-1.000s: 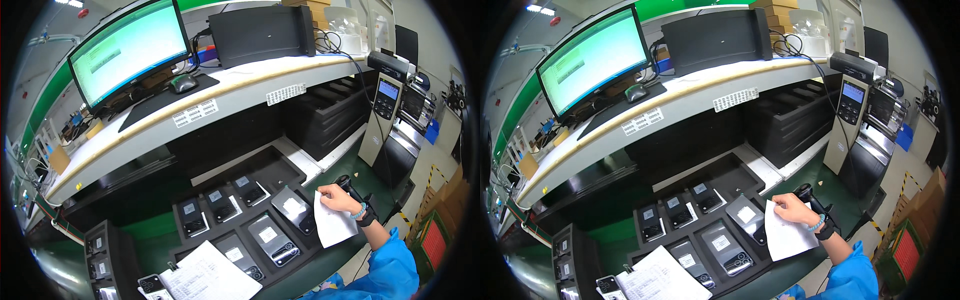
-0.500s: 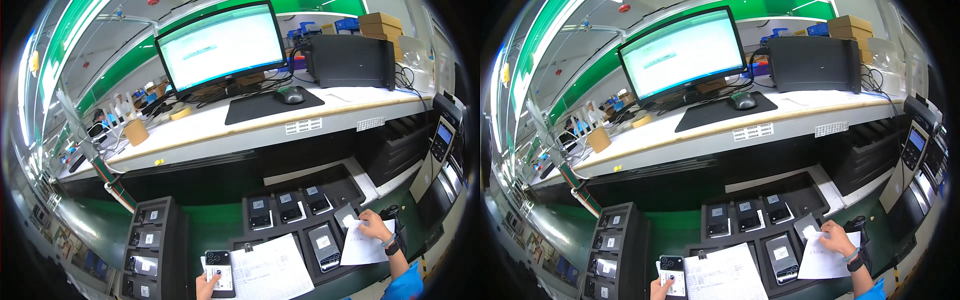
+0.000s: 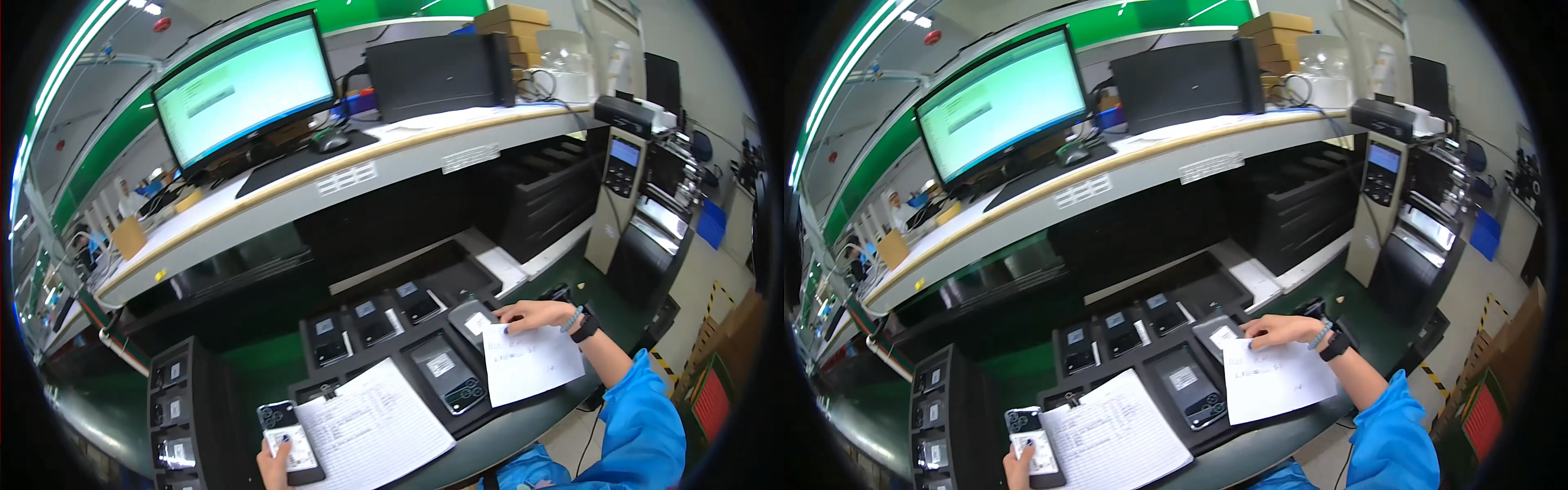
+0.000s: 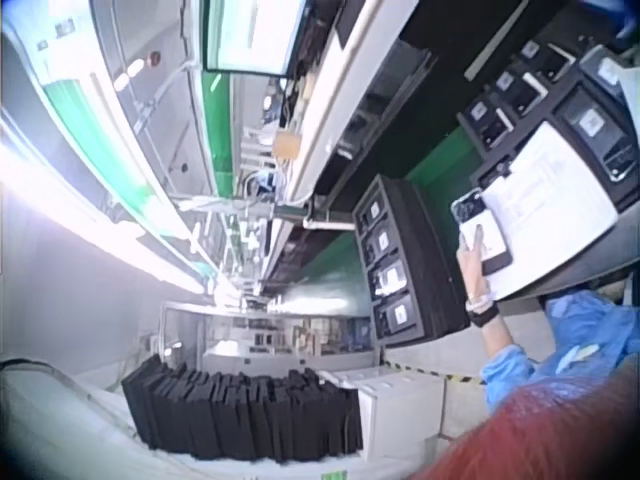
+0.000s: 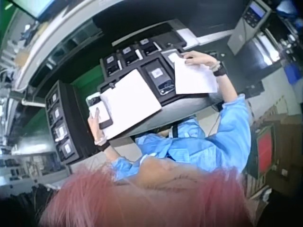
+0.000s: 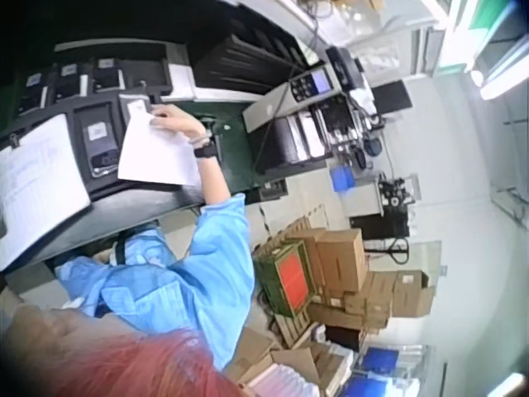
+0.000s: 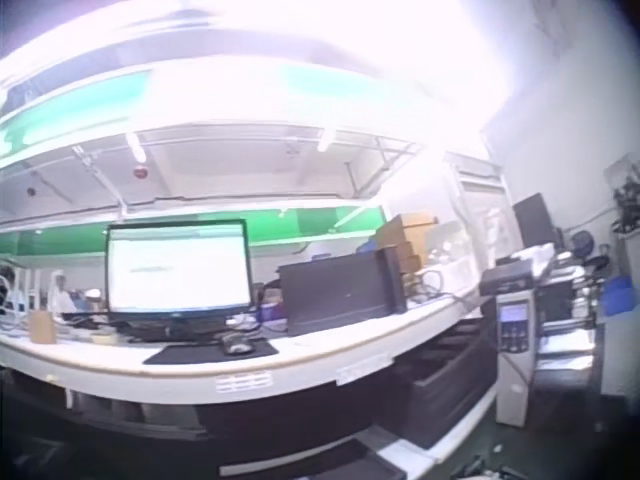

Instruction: The recorder is scanning mobile devices, checking documents, and logging information on a datasheet at a production workstation.

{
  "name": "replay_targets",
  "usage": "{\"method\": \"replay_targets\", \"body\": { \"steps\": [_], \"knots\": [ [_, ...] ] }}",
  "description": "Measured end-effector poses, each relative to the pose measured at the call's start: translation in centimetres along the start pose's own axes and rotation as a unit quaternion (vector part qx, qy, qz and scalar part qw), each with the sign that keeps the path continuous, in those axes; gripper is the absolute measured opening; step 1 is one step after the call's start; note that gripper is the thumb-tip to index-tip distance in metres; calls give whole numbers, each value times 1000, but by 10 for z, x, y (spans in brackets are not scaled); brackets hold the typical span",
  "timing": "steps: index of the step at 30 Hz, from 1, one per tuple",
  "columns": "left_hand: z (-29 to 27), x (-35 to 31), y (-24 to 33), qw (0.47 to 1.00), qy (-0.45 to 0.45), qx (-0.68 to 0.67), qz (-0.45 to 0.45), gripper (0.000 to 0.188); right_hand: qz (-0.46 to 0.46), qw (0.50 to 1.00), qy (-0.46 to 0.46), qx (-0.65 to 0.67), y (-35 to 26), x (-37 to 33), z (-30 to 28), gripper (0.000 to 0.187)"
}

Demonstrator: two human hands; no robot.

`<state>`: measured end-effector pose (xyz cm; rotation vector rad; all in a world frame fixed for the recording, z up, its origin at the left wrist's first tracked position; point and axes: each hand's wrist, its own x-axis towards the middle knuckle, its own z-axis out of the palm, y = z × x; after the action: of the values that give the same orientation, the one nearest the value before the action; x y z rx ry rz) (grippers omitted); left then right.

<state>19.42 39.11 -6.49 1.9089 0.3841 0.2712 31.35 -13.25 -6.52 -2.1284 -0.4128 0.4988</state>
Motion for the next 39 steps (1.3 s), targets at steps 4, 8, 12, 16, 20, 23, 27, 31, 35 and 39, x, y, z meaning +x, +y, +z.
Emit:
{"method": "replay_targets", "body": {
  "steps": [4,8,12,16,20,23,27,31,35,39],
  "knots": [
    [-5,-7,-2,985,38,-162,-39,22,-10,993,4,120,14,-13,-4,28],
    [-7,-23,14,977,54,-206,-20,20,-39,977,-24,208,26,-12,-10,26],
    [0,-34,18,967,50,-244,-55,20,-52,959,-39,275,32,-10,-12,26],
    [28,-44,23,956,11,-272,-111,19,-15,952,-45,302,25,-12,-13,23],
    [56,-50,15,957,-5,-264,-121,23,-3,960,-49,276,31,-11,-16,11],
    [68,-49,10,958,-69,-258,-108,17,21,971,-46,235,24,-17,-17,17],
    [80,-53,16,955,-79,-260,-117,18,-2,969,-30,246,28,-15,-12,31],
    [91,-59,25,953,-74,-271,-111,16,50,967,-43,245,21,-2,-11,35],
    [100,-58,23,946,-94,-292,-107,21,91,978,-21,188,6,11,-11,31],
    [104,-57,25,957,-114,-257,-72,23,130,987,16,93,-13,18,-10,28]
  ]
}}
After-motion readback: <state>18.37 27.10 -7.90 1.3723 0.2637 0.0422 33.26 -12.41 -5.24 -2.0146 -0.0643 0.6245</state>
